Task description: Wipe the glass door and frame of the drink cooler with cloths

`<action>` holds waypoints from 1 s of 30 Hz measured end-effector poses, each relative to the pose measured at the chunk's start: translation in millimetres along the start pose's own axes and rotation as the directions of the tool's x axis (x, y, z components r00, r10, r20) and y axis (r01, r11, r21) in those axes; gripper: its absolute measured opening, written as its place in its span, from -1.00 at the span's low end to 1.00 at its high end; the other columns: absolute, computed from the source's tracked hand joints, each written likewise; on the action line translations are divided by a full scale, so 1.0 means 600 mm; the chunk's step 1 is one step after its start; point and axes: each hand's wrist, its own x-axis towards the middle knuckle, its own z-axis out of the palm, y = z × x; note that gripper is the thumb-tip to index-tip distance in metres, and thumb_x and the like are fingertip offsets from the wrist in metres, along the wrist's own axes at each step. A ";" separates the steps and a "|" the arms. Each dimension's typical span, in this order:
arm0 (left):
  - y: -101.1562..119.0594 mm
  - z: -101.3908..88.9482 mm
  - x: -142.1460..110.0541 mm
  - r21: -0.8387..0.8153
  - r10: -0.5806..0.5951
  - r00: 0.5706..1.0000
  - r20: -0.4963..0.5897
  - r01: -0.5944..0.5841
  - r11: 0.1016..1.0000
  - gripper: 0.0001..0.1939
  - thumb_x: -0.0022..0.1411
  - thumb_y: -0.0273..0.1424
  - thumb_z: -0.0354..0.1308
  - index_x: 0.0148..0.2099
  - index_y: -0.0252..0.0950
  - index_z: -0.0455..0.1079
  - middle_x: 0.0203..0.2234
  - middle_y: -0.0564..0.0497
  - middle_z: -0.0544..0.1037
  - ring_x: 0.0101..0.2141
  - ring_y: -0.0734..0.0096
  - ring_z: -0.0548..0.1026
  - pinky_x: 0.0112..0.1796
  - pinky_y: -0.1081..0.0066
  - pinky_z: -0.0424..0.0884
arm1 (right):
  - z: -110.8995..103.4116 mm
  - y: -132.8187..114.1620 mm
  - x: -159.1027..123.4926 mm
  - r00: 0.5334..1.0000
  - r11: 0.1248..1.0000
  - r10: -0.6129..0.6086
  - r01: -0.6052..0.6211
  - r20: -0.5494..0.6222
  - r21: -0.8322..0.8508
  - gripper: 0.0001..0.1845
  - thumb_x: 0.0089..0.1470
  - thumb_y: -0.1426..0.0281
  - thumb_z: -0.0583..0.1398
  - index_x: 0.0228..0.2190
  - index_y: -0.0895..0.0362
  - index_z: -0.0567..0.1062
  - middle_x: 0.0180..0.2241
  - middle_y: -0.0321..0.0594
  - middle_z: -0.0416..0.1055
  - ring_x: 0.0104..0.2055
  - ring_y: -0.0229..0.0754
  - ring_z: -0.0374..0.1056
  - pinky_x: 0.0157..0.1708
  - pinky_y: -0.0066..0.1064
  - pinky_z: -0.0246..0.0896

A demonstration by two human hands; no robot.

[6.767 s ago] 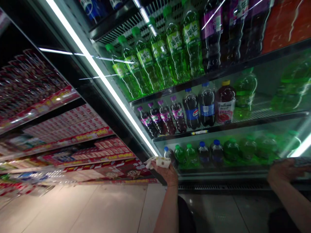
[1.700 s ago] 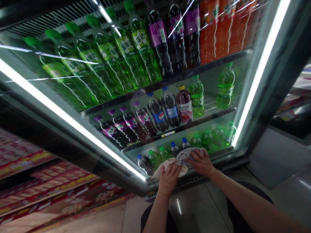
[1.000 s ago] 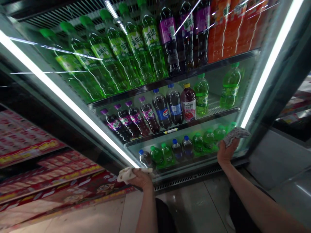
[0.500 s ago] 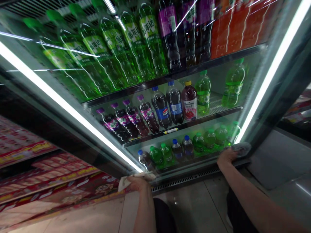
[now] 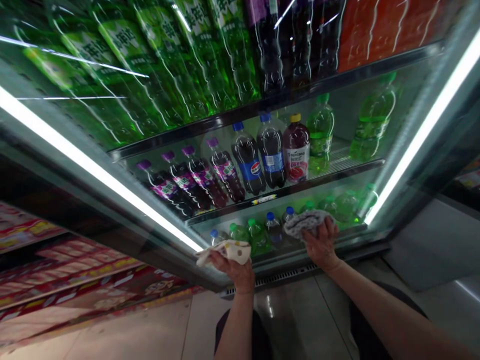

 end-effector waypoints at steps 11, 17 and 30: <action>0.013 -0.004 -0.034 0.056 0.651 0.714 0.260 -0.684 0.728 -0.40 0.22 -0.05 0.14 0.29 -0.02 0.36 0.18 -0.14 0.51 0.19 -0.05 0.30 0.33 -0.09 -0.26 | 0.033 -0.043 -0.050 0.743 0.800 -0.594 0.505 0.309 0.324 -0.63 0.24 0.41 0.15 0.04 -0.08 0.54 0.20 -0.27 0.40 0.40 -0.15 -0.03 0.43 -0.05 -0.52; 0.031 -0.020 -0.026 -0.041 0.759 0.501 0.416 -0.823 0.566 -0.36 0.33 -0.14 0.01 0.42 0.01 0.10 0.29 0.00 0.41 0.20 0.14 0.32 0.30 0.02 -0.11 | 0.035 -0.023 -0.064 0.661 0.737 -0.673 0.557 0.333 0.384 -0.61 0.28 0.44 0.12 0.11 0.02 0.49 0.13 -0.23 0.46 0.34 -0.23 0.11 0.36 -0.18 -0.12; 0.002 -0.023 -0.013 0.231 0.549 0.811 0.200 -0.584 0.778 -0.48 0.24 -0.35 0.17 0.25 -0.09 0.41 0.21 -0.24 0.46 0.19 -0.06 0.36 0.30 -0.21 -0.06 | -0.025 0.056 -0.005 0.974 0.981 -0.190 0.192 0.122 -0.006 -0.64 0.12 0.46 0.22 -0.11 -0.19 0.59 0.09 -0.26 0.39 0.36 -0.03 0.02 0.39 0.16 -0.35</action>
